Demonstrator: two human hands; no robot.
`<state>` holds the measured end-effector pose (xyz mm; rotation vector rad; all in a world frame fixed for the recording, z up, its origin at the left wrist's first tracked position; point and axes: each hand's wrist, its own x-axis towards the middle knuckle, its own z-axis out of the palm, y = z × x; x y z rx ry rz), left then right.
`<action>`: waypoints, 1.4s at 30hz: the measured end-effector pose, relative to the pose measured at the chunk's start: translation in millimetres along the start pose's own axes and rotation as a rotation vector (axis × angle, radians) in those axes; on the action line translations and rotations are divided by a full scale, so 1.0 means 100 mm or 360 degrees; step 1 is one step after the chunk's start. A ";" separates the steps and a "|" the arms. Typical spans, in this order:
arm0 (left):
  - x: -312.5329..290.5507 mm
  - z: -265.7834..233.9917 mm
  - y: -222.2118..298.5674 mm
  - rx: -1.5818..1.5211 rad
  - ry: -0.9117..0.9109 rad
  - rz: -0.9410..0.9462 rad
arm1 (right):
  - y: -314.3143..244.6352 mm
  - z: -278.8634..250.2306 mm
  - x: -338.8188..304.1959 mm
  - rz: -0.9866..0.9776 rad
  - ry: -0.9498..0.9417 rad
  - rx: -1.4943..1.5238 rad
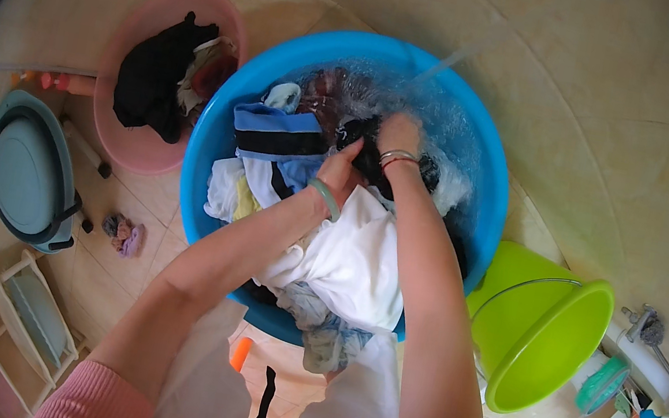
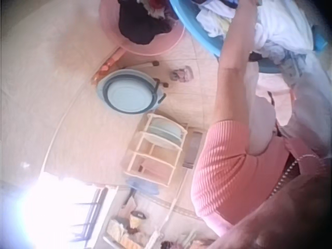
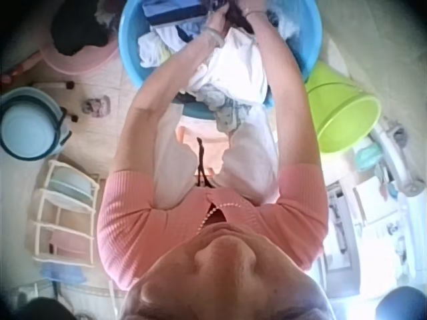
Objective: The person transfers various clothes from a green bucket into a blue basin. They then fill the basin with water from a tap and proceed to hand-wash the clothes by scrubbing and wringing them individually.
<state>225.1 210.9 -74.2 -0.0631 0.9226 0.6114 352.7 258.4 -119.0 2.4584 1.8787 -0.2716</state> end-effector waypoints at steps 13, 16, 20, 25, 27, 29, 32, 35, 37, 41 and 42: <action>0.07 -0.24 0.10 -0.0255 -0.0106 -0.0206 | -0.57 -0.89 -1.10 -0.0045 -0.0026 0.1194; -0.01 -0.38 -0.06 -0.0498 -0.0617 0.0139 | -0.71 -0.99 -1.28 -0.0262 0.0093 0.1386; -0.10 -0.27 0.07 -0.0168 -0.0239 -0.0045 | -0.61 -0.77 -0.84 -0.0252 0.0328 0.0864; -0.54 0.03 0.33 -0.0188 -0.0424 -0.0073 | 0.16 -0.53 -0.16 0.0022 0.0696 0.0540; -0.76 0.13 0.58 0.0024 -0.0394 0.0193 | 0.43 -0.78 -0.25 0.0210 0.0644 0.0973; -0.82 0.27 0.78 0.0469 -0.0235 0.0581 | 0.47 -1.07 -0.47 0.0237 0.0539 0.1412; -0.44 0.21 0.72 0.1364 -0.0261 0.1417 | 0.42 -0.89 -0.58 0.0030 0.0552 0.1499; -0.30 0.15 0.55 0.2349 -0.0177 0.1442 | 0.23 -0.58 -0.64 -0.0076 0.0531 0.1068; -0.08 0.00 0.48 0.2797 -0.0107 0.1434 | 0.14 -0.44 -0.62 0.0026 0.0320 0.0502; 0.22 0.00 0.42 0.3159 0.0193 0.1215 | 0.00 -0.38 -0.40 0.0057 0.0181 0.0091; 0.27 0.06 0.41 0.3324 0.0223 0.1071 | 0.06 -0.24 -0.34 0.0023 0.0288 -0.0004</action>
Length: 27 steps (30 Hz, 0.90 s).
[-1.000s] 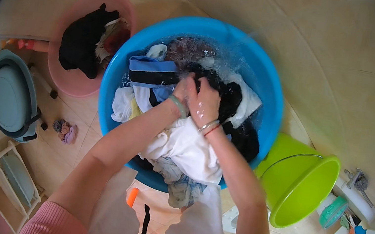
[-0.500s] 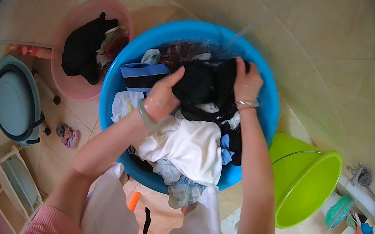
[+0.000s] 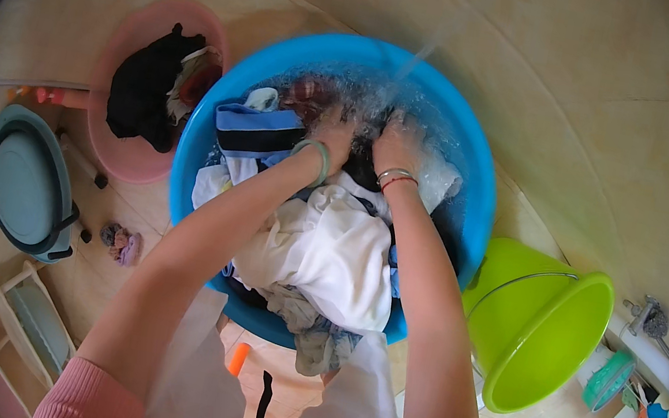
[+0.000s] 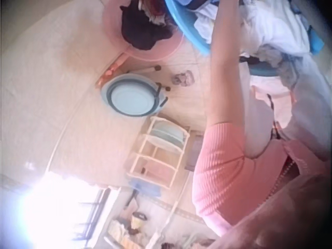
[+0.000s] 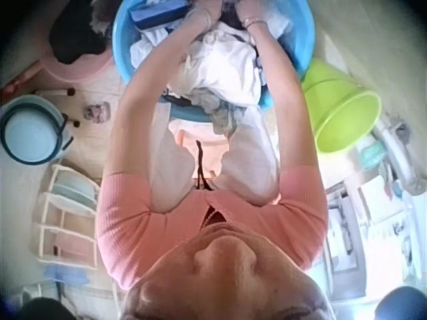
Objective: The person transfers various clothes from a green bucket into a blue basin. They then fill the basin with water from a tap and proceed to hand-wash the clothes by scrubbing and wringing them individually.
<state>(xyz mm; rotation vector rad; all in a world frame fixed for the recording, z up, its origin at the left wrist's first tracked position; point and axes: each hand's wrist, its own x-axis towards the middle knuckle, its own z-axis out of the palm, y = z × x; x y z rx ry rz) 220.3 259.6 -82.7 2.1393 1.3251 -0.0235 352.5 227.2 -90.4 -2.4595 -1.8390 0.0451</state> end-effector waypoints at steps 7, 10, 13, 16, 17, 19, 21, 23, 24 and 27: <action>0.34 0.30 -0.36 -0.0465 -0.0038 -0.0168 | -0.15 -0.12 0.18 0.0339 -0.0579 0.0359; -0.01 -0.02 -0.18 -0.0769 0.0413 0.0130 | 0.00 -0.22 0.00 0.0320 -0.0163 0.0682; -0.40 -0.21 0.08 -0.1521 0.0600 0.0034 | 0.16 -0.33 -0.13 0.0278 0.0235 0.1793; -0.71 -0.33 0.20 -0.2324 0.0446 -0.0401 | -0.22 -1.31 -0.32 0.0542 -0.0115 0.2960; -0.74 -0.51 0.31 -0.2640 0.0351 -0.0551 | -0.25 -1.50 -0.36 0.0509 -0.0095 0.3062; -0.79 -0.73 0.42 -0.3191 0.0094 -0.0739 | -0.35 -1.75 -0.51 0.0472 -0.0178 0.3232; -0.77 -0.84 0.42 -0.3649 -0.0228 -0.0792 | -0.43 -1.83 -0.71 0.0226 -0.0405 0.3076; -0.80 -0.91 0.44 -0.3667 -0.0254 -0.0926 | -0.47 -1.97 -0.86 -0.0045 -0.0610 0.2913; -0.83 -0.94 0.49 -0.3585 -0.0174 -0.0909 | -0.41 -1.95 -0.92 -0.0037 -0.0497 0.2866; -0.87 -0.88 0.46 -0.3538 -0.0129 -0.0892 | -0.21 -1.89 -0.90 0.0368 -0.0116 0.3072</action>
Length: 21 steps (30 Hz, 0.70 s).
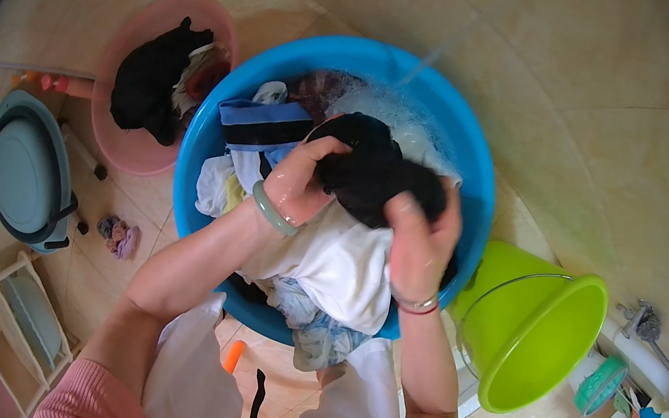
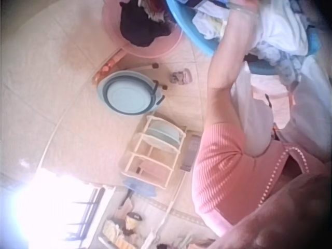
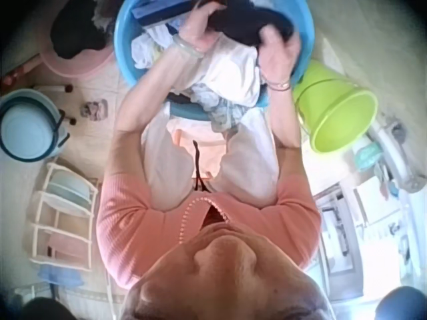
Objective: The person transfers various clothes from a green bucket into a blue basin. They then fill the basin with water from a tap and proceed to hand-wash the clothes by scrubbing and wringing them individually.
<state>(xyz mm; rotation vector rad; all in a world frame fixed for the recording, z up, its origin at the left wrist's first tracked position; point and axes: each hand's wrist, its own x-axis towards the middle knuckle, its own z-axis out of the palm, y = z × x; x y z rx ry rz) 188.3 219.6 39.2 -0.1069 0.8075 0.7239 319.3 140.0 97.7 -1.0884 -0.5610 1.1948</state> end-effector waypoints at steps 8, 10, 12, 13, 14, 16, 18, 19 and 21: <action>-0.19 0.23 -0.24 -0.0181 -0.0199 -0.0413 | 0.37 -0.36 0.29 0.0303 -0.0172 0.0624; -0.13 0.14 -0.31 -0.0015 -0.0163 -0.0330 | 0.32 -0.28 0.27 0.0354 -0.0201 0.0695; -0.06 0.06 -0.36 0.0264 -0.0094 -0.0168 | 0.35 -0.34 0.28 0.0222 -0.0102 0.0401; -0.10 0.09 -0.37 0.0338 -0.0054 -0.0090 | 0.35 -0.36 0.29 0.0157 -0.0051 0.0258; -0.18 0.14 -0.38 0.0412 -0.0014 -0.0013 | 0.33 -0.35 0.29 0.0065 -0.0004 0.0106; -0.23 0.14 -0.34 0.0369 -0.0031 -0.0071 | 0.26 -0.29 0.28 -0.0115 0.0085 -0.0192; -0.26 0.05 -0.20 0.0134 -0.0141 -0.0340 | 0.23 -0.13 0.29 -0.0414 0.0116 -0.0298; -0.37 0.15 -0.13 0.0035 -0.0335 -0.0427 | 0.19 -0.06 0.28 -0.0510 0.0109 -0.0370; -0.25 0.17 -0.21 -0.0091 -0.0463 -0.0363 | 0.19 0.00 0.20 -0.0605 0.0089 -0.0484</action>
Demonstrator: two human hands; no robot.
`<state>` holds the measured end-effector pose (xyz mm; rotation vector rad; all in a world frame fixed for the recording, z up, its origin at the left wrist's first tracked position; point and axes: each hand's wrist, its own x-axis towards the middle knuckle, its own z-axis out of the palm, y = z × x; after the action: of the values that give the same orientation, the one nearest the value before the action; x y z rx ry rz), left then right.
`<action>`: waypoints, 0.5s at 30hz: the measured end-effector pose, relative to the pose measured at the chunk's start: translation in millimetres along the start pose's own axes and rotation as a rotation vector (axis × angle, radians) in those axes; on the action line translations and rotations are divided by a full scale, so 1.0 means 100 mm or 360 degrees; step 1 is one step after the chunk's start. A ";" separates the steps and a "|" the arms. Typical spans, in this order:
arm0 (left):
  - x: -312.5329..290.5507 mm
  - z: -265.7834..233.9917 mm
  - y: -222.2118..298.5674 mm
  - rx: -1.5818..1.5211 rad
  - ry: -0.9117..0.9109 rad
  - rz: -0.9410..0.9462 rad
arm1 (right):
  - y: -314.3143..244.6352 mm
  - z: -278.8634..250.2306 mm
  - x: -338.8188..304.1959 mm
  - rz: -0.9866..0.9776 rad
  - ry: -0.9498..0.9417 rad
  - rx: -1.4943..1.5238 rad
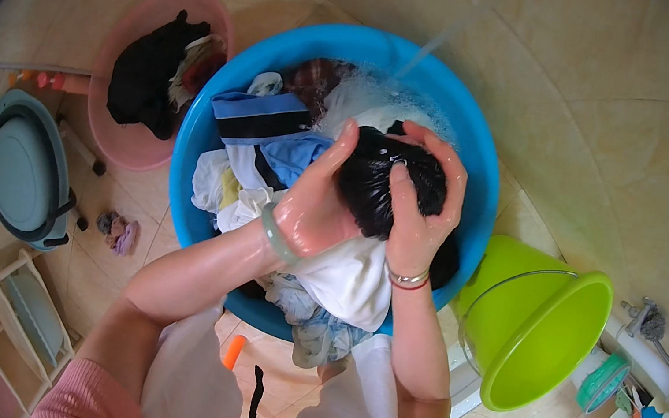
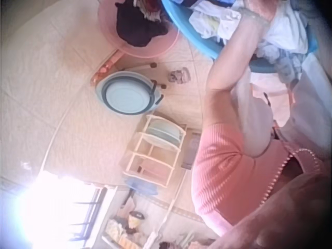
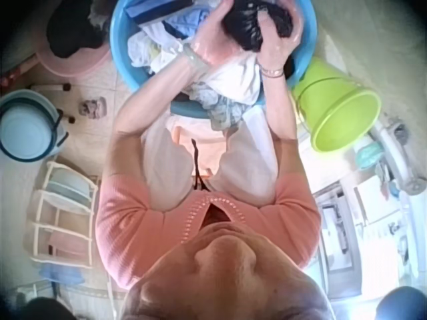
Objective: The person transfers various clothes from a green bucket into a blue basin. They then fill the basin with water from a tap and proceed to hand-wash the clothes by scrubbing and wringing them individually.
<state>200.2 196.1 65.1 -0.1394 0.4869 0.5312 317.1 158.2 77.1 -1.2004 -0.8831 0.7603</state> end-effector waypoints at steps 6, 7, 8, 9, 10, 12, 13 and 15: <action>0.12 0.20 -0.08 0.0061 0.0324 0.0562 | -0.06 0.09 -0.11 0.0610 0.0402 0.0828; 0.14 0.22 -0.11 0.0200 0.0395 0.0684 | -0.03 0.09 -0.10 0.0679 0.0431 0.0967; 0.16 0.23 -0.14 0.0339 0.0466 0.0807 | 0.00 0.09 -0.10 0.0748 0.0459 0.1107; 0.18 0.24 -0.17 0.0479 0.0537 0.0930 | 0.05 0.07 -0.10 0.0817 0.0486 0.1248; 0.18 0.26 -0.18 0.0714 0.0596 0.1171 | 0.11 0.07 -0.09 0.0840 0.0405 0.1422; 0.17 0.21 -0.17 0.1183 0.0446 0.1512 | 0.15 0.12 -0.08 0.0918 0.0467 0.1534; 0.15 0.19 -0.16 0.1418 0.0366 0.1679 | 0.15 0.14 -0.07 0.0960 0.0497 0.1590; 0.09 0.18 -0.11 0.1796 0.0304 0.1834 | 0.17 0.20 -0.04 0.1037 0.0389 0.1477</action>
<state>220.1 195.2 76.6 1.2550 0.9809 1.2774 297.4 167.2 62.8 -0.6839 0.1355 1.3155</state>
